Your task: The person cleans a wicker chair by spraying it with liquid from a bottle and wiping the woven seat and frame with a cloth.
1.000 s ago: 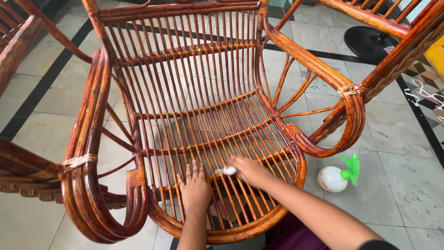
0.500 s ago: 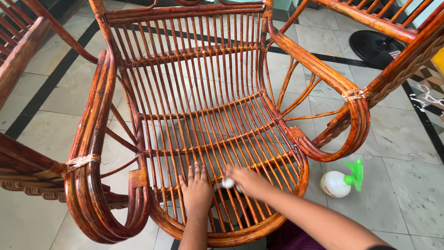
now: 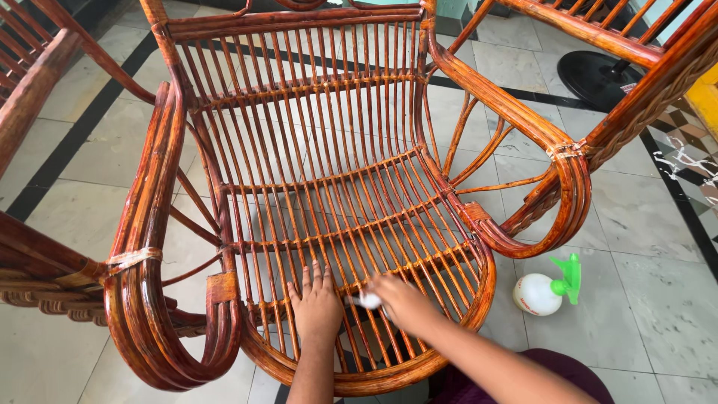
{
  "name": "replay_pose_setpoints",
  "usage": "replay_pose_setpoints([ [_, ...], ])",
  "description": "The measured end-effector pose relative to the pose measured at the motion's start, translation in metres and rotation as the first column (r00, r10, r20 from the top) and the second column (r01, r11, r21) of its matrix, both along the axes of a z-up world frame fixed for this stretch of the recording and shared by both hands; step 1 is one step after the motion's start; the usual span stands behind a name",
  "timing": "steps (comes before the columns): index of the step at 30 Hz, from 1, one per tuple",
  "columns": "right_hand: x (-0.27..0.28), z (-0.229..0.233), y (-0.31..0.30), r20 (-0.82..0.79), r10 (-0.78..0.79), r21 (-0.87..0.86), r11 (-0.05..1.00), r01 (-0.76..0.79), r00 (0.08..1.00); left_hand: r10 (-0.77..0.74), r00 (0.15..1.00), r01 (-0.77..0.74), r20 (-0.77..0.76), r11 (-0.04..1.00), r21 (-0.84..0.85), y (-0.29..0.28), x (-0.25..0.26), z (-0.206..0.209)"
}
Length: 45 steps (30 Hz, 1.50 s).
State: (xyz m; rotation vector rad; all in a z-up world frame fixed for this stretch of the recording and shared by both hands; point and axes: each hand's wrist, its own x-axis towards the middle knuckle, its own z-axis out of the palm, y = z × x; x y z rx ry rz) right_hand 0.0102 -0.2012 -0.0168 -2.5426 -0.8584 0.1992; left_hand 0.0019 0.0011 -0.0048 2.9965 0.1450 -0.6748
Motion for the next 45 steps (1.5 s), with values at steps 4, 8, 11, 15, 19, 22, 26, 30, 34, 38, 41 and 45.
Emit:
replay_pose_setpoints([
  [4,-0.054,0.022,-0.021,0.013,0.039,-0.015,0.999,-0.038,0.999,0.024,0.997,-0.024,0.069,1.000,-0.003,0.000,-0.002,-0.006],
  [8,-0.039,0.032,-0.016,-0.190,-0.074,-0.086,0.995,0.059,0.979,0.008,0.998,-0.009,0.059,1.000,0.017,0.000,-0.003,-0.008],
  [11,0.010,0.014,-0.004,-0.315,-0.253,-0.154,0.965,0.213,0.915,0.005,0.999,-0.006,0.053,1.000,0.006,-0.001,-0.003,-0.005],
  [15,0.075,-0.024,0.025,0.107,-0.086,-0.109,0.989,0.097,0.991,-0.018,0.999,0.017,0.045,1.000,0.014,0.002,-0.003,0.003],
  [19,0.078,-0.009,0.032,-0.194,-0.334,-0.095,0.942,0.321,0.923,0.004,0.999,-0.003,0.041,1.000,-0.008,-0.001,-0.003,0.006],
  [22,0.054,0.034,0.031,-0.462,-0.299,0.305,0.830,0.467,0.835,0.008,0.999,-0.008,0.037,1.000,-0.020,0.001,0.000,0.006],
  [26,-0.006,0.137,-0.035,-0.578,0.289,0.769,0.505,0.391,0.763,0.044,0.998,-0.041,0.053,0.998,-0.053,0.000,-0.002,-0.001],
  [30,-0.055,0.211,-0.097,-0.489,0.439,0.839,0.473,0.269,0.754,0.043,0.994,-0.037,0.100,0.998,-0.055,0.001,-0.002,-0.004],
  [34,-0.026,0.157,-0.063,-0.614,0.114,0.618,0.685,0.386,0.781,0.075,0.987,-0.061,0.141,0.993,-0.097,-0.001,-0.006,-0.009],
  [38,0.021,0.076,-0.014,-0.465,-0.153,0.228,0.931,0.285,0.872,0.076,0.986,-0.062,0.150,0.993,-0.099,0.000,-0.004,-0.015],
  [41,0.028,0.066,-0.014,-0.307,-0.195,0.038,0.975,0.217,0.931,0.063,0.989,-0.052,0.133,0.995,-0.085,-0.003,-0.003,-0.017],
  [45,0.036,0.060,-0.010,-0.205,-0.214,-0.084,0.976,0.201,0.955,0.070,0.987,-0.057,0.145,0.994,-0.090,0.000,-0.004,-0.016],
])
